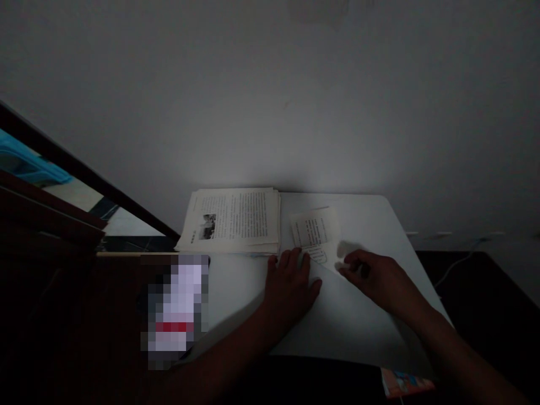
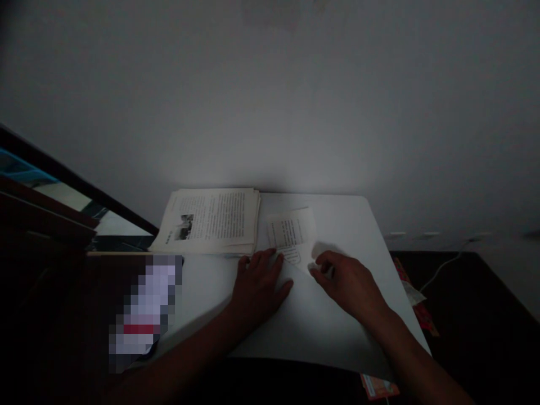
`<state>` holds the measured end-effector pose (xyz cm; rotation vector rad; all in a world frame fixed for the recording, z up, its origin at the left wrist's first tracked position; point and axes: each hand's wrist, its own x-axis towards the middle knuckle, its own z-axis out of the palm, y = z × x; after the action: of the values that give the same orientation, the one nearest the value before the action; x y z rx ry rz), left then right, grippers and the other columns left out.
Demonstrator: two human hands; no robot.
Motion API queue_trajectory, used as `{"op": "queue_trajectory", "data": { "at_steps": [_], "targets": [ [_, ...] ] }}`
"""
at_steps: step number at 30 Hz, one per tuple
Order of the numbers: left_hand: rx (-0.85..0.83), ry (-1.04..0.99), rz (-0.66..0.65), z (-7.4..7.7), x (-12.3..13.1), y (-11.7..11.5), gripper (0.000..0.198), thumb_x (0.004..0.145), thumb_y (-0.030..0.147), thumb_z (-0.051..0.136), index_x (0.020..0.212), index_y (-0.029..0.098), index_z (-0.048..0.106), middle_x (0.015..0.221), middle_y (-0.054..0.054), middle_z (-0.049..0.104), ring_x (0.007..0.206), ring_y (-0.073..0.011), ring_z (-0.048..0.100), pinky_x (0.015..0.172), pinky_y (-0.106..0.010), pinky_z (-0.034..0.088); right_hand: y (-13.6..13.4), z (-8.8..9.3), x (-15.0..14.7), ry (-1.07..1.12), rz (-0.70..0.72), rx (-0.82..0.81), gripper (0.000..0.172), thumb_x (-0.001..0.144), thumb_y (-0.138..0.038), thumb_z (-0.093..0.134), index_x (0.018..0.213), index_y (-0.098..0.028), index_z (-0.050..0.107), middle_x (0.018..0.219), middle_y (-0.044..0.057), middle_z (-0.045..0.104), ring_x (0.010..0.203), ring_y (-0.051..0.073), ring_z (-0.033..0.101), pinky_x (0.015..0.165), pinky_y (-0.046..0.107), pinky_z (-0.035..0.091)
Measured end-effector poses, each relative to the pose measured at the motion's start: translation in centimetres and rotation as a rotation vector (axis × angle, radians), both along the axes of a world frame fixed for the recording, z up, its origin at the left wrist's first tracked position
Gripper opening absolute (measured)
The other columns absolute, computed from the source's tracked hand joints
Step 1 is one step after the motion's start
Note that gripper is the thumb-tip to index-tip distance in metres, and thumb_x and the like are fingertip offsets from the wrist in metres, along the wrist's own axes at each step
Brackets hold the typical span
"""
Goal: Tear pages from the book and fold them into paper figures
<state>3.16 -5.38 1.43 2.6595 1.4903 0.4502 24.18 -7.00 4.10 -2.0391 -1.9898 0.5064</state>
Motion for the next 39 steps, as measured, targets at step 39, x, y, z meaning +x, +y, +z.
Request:
{"op": "queue_trajectory", "data": {
  "at_steps": [39],
  "targets": [
    [-0.021,-0.079,-0.03,-0.4,0.3,0.5,0.048,0.083,0.042,0.049,0.126,0.02,0.048,0.125,-0.012,0.05,0.115,-0.0293,0.043,0.097,-0.048,0.032,5.1,-0.9,-5.0,-0.322,-0.14,-0.041,0.061,0.076,-0.075,0.035,0.074,-0.021,0.061,0.077,0.009,0.068,0.072,0.024,0.064,0.058,0.032,0.041]
  ]
}}
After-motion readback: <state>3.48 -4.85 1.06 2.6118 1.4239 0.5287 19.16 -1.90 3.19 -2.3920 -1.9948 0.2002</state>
